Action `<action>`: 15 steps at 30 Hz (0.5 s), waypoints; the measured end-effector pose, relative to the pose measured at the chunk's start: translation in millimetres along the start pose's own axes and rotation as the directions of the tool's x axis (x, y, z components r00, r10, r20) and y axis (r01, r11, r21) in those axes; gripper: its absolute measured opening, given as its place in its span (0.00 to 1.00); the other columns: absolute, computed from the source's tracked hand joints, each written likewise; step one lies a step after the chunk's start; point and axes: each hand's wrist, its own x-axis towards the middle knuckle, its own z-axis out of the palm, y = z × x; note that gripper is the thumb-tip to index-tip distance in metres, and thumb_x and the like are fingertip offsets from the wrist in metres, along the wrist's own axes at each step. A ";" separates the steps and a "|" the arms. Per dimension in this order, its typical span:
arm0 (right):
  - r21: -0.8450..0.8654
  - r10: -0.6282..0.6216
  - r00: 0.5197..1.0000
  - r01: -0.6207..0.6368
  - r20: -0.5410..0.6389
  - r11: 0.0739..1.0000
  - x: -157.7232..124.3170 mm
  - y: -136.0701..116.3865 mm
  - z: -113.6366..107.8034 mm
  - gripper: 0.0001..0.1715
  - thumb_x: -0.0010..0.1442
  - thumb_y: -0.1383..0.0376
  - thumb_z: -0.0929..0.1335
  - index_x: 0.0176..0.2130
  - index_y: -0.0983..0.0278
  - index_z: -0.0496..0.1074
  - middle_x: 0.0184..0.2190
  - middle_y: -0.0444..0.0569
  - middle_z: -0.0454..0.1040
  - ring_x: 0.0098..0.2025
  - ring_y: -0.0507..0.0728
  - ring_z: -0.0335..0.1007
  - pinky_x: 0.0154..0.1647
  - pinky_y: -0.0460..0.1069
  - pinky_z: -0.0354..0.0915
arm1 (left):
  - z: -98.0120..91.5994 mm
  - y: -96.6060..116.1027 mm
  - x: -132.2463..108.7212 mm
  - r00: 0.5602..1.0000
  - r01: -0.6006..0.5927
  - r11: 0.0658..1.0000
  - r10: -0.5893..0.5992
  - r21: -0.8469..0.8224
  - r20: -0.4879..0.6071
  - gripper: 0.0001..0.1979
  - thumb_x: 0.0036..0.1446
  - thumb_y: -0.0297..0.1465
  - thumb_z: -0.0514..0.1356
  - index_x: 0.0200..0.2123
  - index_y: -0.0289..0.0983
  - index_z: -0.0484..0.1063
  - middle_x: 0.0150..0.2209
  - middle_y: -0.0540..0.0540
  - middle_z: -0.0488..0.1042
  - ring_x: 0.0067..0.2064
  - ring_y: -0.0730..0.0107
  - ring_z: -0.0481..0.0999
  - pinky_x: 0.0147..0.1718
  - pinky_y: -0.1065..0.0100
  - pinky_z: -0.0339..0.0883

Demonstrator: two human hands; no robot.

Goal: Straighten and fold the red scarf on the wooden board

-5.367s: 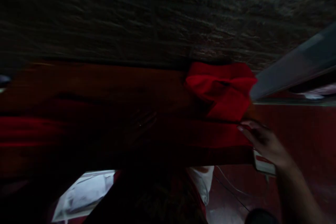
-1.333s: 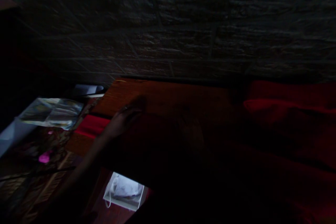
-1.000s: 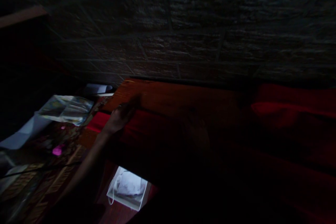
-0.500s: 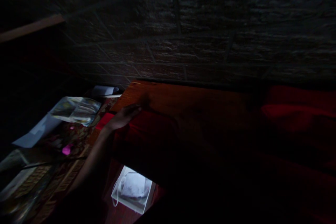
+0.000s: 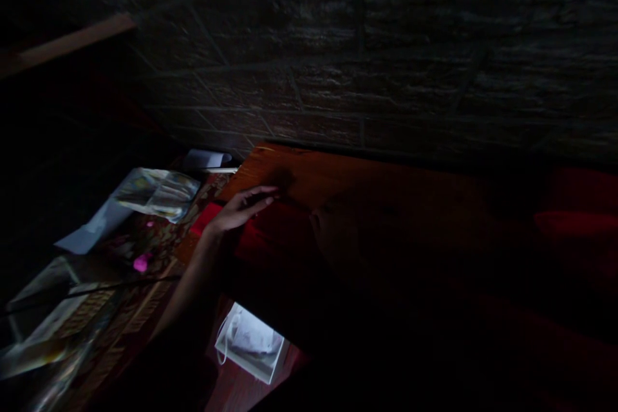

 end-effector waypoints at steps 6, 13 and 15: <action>-0.056 -0.013 0.999 0.011 -0.044 0.998 -0.9 -6.6 -0.2 0.22 0.71 0.54 0.60 0.43 0.67 0.74 0.42 0.56 0.75 0.47 0.63 0.68 0.48 0.54 0.57 | -5.8 2.3 -54.4 0.996 -0.074 0.989 0.066 0.129 0.064 0.41 0.49 0.37 0.71 0.65 0.43 0.61 0.65 0.39 0.63 0.65 0.55 0.64 0.64 0.51 0.60; -0.076 -0.067 0.995 0.062 -0.072 0.995 -3.9 -4.7 1.5 0.21 0.70 0.56 0.60 0.40 0.67 0.75 0.41 0.57 0.75 0.46 0.63 0.68 0.49 0.54 0.57 | 26.4 -8.0 -61.7 0.972 -0.071 0.940 0.140 0.332 -0.188 0.25 0.59 0.32 0.57 0.59 0.35 0.69 0.56 0.36 0.75 0.57 0.54 0.74 0.59 0.54 0.66; -0.072 -0.073 0.994 0.067 -0.083 0.995 -4.5 -4.2 2.2 0.20 0.70 0.57 0.60 0.40 0.67 0.74 0.40 0.56 0.75 0.46 0.64 0.68 0.49 0.55 0.56 | 35.5 -3.6 -55.4 0.954 -0.029 0.908 0.150 0.418 -0.260 0.24 0.56 0.29 0.55 0.57 0.36 0.72 0.52 0.39 0.77 0.54 0.55 0.76 0.56 0.56 0.69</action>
